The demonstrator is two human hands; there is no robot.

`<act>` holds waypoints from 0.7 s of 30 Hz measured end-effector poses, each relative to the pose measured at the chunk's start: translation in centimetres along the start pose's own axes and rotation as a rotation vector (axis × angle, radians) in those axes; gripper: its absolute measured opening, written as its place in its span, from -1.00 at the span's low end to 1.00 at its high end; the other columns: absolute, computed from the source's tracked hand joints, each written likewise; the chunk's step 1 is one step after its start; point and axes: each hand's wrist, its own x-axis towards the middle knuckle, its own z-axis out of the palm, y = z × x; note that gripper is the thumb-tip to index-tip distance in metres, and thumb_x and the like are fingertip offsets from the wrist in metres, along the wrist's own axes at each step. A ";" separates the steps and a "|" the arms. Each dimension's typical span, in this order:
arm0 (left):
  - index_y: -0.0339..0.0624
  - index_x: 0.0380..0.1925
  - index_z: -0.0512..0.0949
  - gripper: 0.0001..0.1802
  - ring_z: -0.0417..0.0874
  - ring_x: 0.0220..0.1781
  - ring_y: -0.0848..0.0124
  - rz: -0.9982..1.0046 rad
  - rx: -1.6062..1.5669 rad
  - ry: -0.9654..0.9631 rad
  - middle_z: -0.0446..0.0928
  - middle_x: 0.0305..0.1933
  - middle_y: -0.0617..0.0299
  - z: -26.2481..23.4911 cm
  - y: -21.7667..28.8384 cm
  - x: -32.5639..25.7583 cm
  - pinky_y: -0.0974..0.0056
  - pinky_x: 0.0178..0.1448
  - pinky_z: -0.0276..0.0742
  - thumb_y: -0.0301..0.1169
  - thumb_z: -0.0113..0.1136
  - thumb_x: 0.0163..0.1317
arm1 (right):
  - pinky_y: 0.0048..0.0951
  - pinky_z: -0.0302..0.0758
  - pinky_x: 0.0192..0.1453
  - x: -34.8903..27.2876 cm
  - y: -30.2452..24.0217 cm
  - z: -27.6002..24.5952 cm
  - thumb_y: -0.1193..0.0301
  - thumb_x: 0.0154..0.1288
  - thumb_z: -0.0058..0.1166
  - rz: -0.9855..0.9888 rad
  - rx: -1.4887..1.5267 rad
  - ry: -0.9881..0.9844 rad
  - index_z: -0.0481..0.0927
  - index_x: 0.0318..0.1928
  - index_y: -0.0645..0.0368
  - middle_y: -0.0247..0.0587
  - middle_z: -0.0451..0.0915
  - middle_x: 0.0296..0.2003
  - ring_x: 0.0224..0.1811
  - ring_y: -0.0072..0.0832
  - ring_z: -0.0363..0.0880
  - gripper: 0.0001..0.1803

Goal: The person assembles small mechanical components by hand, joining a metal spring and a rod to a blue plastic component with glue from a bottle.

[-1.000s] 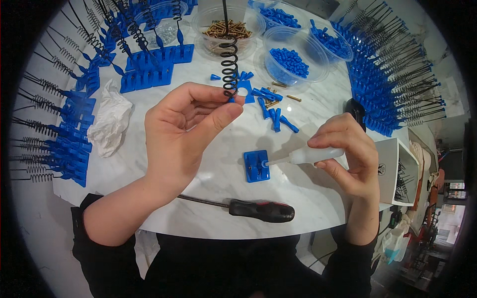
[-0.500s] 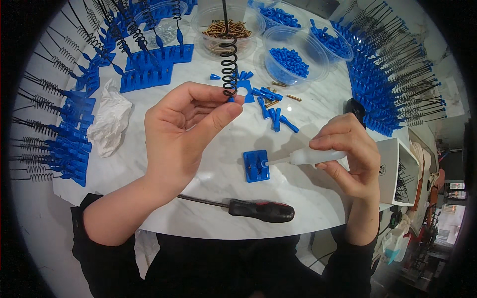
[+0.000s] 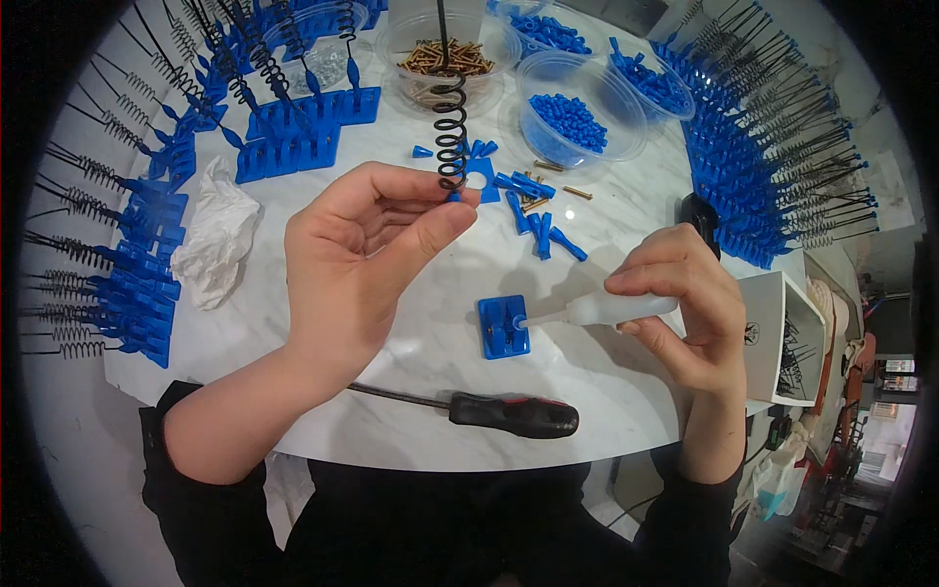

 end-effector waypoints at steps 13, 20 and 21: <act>-0.28 -0.20 0.49 -0.83 0.66 -0.07 0.41 -0.002 0.029 -0.004 0.64 -0.11 0.03 0.0 0.0 0.0 0.36 0.06 0.55 -0.59 0.24 0.22 | -0.37 0.40 -0.12 0.0 0.1 0.0 0.55 -0.10 0.26 0.001 -0.004 0.005 0.68 -0.22 0.25 -0.14 0.59 -0.28 -0.21 -0.29 0.52 -0.69; -0.28 -0.20 0.49 -0.83 0.66 -0.07 0.41 0.004 0.012 -0.008 0.64 -0.10 0.03 0.1 0.0 0.0 0.36 0.06 0.55 -0.60 0.23 0.22 | -0.36 0.41 -0.11 0.0 -0.1 -0.1 0.55 -0.09 0.27 0.009 -0.003 0.017 0.67 -0.22 0.25 -0.14 0.59 -0.29 -0.20 -0.28 0.52 -0.69; -0.28 -0.20 0.49 -0.83 0.66 -0.07 0.41 0.003 0.014 -0.008 0.64 -0.10 0.02 0.1 0.0 0.0 0.36 0.06 0.55 -0.60 0.23 0.21 | -0.36 0.41 -0.11 0.0 -0.1 0.0 0.55 -0.09 0.27 0.008 -0.001 0.017 0.67 -0.22 0.25 -0.14 0.59 -0.29 -0.20 -0.28 0.52 -0.69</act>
